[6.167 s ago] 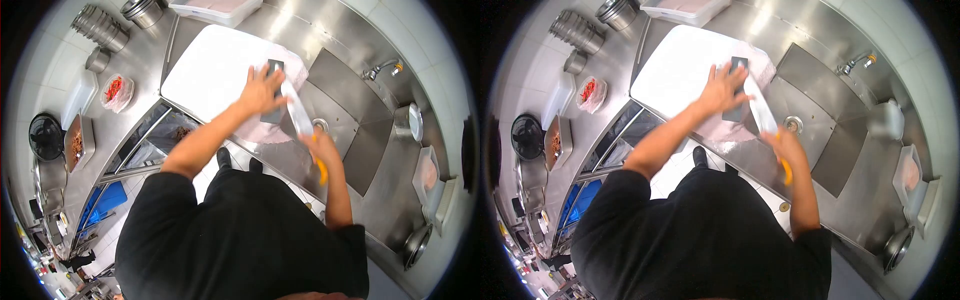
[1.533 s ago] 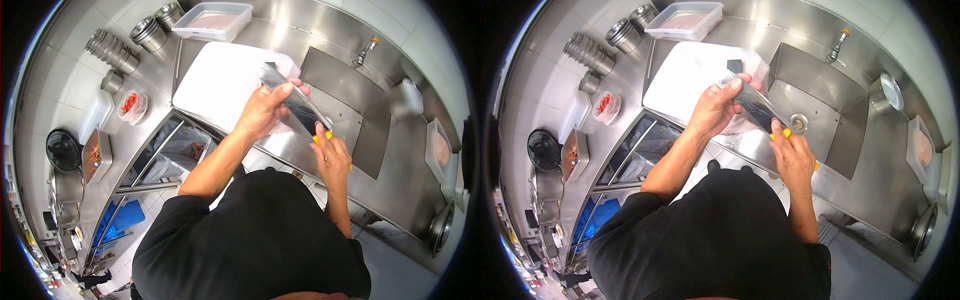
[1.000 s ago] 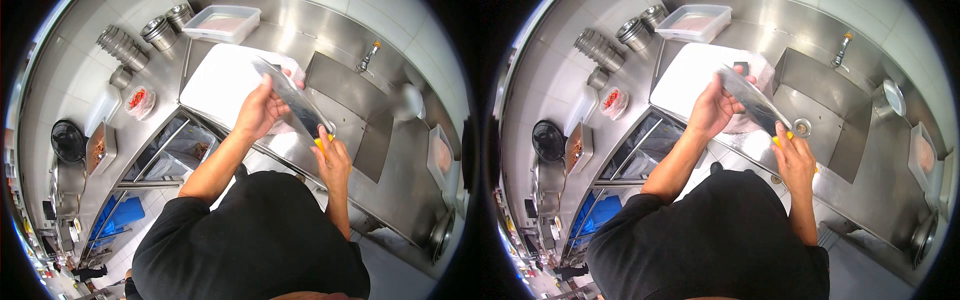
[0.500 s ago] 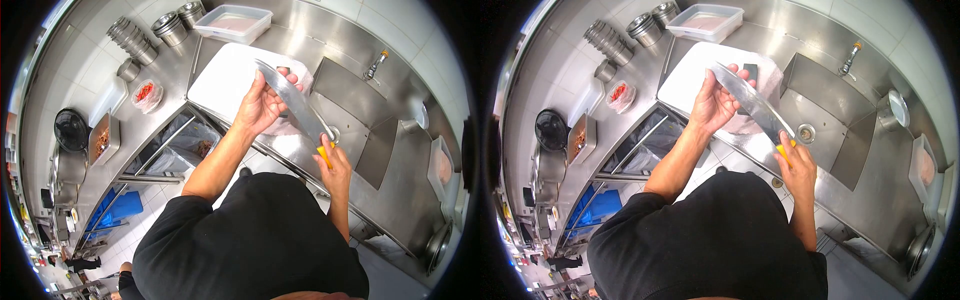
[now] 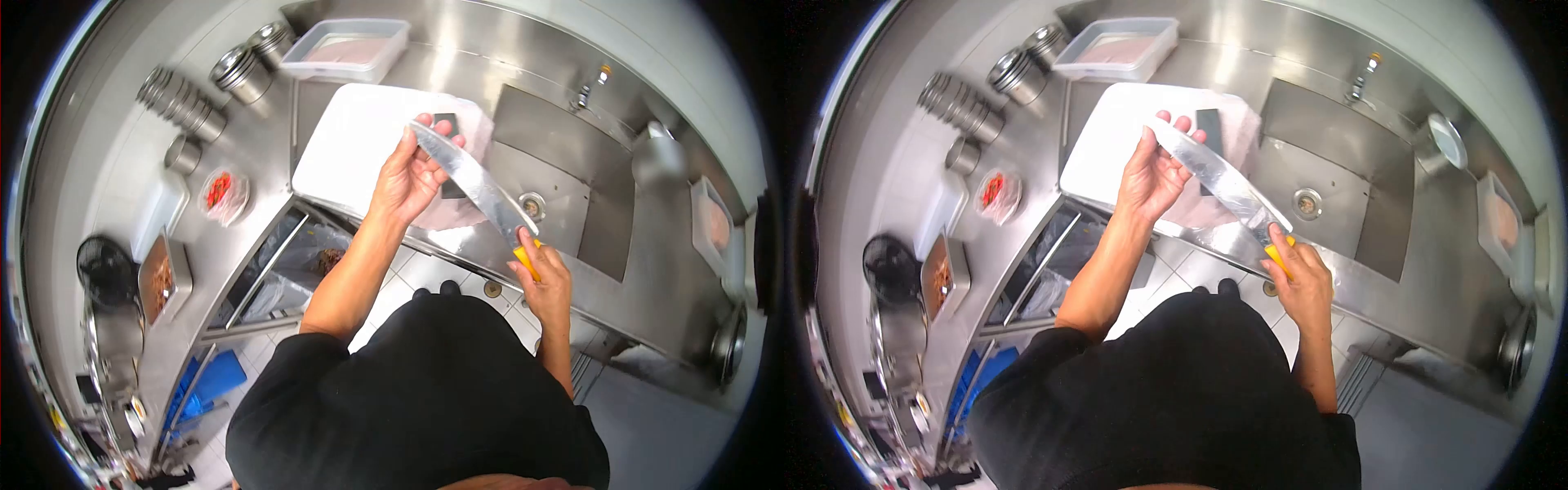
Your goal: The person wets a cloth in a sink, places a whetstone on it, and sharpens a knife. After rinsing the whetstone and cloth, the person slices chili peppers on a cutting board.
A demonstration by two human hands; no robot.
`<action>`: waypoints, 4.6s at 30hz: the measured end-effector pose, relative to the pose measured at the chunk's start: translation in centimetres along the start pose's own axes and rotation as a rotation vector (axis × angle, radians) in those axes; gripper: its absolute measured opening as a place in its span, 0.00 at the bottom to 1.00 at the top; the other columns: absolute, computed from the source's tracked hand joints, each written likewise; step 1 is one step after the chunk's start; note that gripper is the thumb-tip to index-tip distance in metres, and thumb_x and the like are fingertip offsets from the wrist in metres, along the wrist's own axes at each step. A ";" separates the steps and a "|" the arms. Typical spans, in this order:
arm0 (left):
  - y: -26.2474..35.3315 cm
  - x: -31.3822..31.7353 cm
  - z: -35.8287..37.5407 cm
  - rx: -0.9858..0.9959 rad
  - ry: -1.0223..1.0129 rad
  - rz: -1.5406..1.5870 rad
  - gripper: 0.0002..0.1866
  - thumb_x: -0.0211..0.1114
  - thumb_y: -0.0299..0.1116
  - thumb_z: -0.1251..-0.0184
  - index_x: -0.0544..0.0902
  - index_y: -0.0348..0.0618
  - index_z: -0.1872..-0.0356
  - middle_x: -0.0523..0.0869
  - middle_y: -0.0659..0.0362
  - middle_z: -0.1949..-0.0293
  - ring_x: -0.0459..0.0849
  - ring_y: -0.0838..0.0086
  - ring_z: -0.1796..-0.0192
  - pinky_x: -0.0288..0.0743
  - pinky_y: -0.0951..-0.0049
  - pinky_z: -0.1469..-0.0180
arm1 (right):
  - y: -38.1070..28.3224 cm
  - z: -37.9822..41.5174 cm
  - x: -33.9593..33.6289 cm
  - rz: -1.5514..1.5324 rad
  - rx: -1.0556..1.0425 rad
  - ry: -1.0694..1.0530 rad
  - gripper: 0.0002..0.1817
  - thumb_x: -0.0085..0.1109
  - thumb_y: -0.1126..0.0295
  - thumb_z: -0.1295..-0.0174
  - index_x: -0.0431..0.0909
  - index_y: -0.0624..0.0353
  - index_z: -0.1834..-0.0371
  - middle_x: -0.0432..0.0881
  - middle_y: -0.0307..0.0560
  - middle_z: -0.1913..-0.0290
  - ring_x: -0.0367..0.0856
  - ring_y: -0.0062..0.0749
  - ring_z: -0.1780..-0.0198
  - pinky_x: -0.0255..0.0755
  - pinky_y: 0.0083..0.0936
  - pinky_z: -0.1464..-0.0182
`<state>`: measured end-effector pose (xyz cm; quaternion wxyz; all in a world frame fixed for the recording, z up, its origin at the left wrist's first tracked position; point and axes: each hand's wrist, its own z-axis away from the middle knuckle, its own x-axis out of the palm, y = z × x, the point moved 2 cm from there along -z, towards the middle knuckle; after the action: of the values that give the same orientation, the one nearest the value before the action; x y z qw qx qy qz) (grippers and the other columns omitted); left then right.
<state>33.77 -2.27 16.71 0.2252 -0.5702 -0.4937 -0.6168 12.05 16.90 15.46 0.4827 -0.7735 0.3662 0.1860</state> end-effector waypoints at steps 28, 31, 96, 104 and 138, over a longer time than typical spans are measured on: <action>-6.3 -6.9 -8.8 -0.224 0.775 -2.435 0.51 0.70 0.58 0.43 0.60 0.44 0.22 0.78 0.38 0.39 0.82 0.45 0.40 0.77 0.54 0.38 | 26.9 -6.1 -7.8 -0.249 0.821 -0.038 0.27 0.48 0.57 0.25 0.69 0.57 0.27 0.83 0.49 0.70 0.79 0.33 0.81 0.75 0.34 0.77; -4.9 -8.1 -8.8 -0.139 0.778 -2.226 0.52 0.71 0.53 0.44 0.58 0.39 0.21 0.78 0.36 0.38 0.82 0.47 0.40 0.77 0.57 0.39 | 27.6 -7.3 -7.8 -0.159 0.652 0.059 0.27 0.48 0.55 0.25 0.71 0.57 0.29 0.87 0.57 0.64 0.85 0.44 0.74 0.79 0.38 0.67; -19.5 -6.4 -10.6 -0.036 0.572 -0.632 0.28 0.69 0.48 0.29 0.73 0.43 0.38 0.81 0.59 0.47 0.78 0.67 0.42 0.70 0.59 0.35 | 24.6 -10.2 -3.4 -0.664 0.805 -0.346 0.26 0.46 0.55 0.24 0.66 0.57 0.28 0.81 0.47 0.68 0.79 0.30 0.76 0.75 0.29 0.73; -22.3 -7.1 -15.0 -0.217 0.575 -1.044 0.28 0.74 0.38 0.36 0.70 0.41 0.41 0.84 0.57 0.57 0.84 0.71 0.60 0.81 0.64 0.62 | 28.9 -10.7 -4.8 0.061 0.077 -0.060 0.25 0.56 0.58 0.28 0.73 0.51 0.29 0.81 0.41 0.67 0.77 0.27 0.76 0.74 0.27 0.75; -39.9 10.0 -37.8 0.181 -1.303 -2.628 0.20 0.57 0.26 0.31 0.78 0.54 0.39 0.83 0.51 0.44 0.84 0.54 0.42 0.82 0.59 0.44 | 24.8 5.9 -21.2 -0.231 0.936 0.010 0.23 0.56 0.66 0.26 0.73 0.58 0.29 0.86 0.63 0.57 0.87 0.44 0.57 0.77 0.32 0.48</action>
<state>-20.42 -15.73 17.11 -0.7089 0.1233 -0.6942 0.0190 -20.07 23.73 11.18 0.7947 -0.5098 0.3244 -0.0574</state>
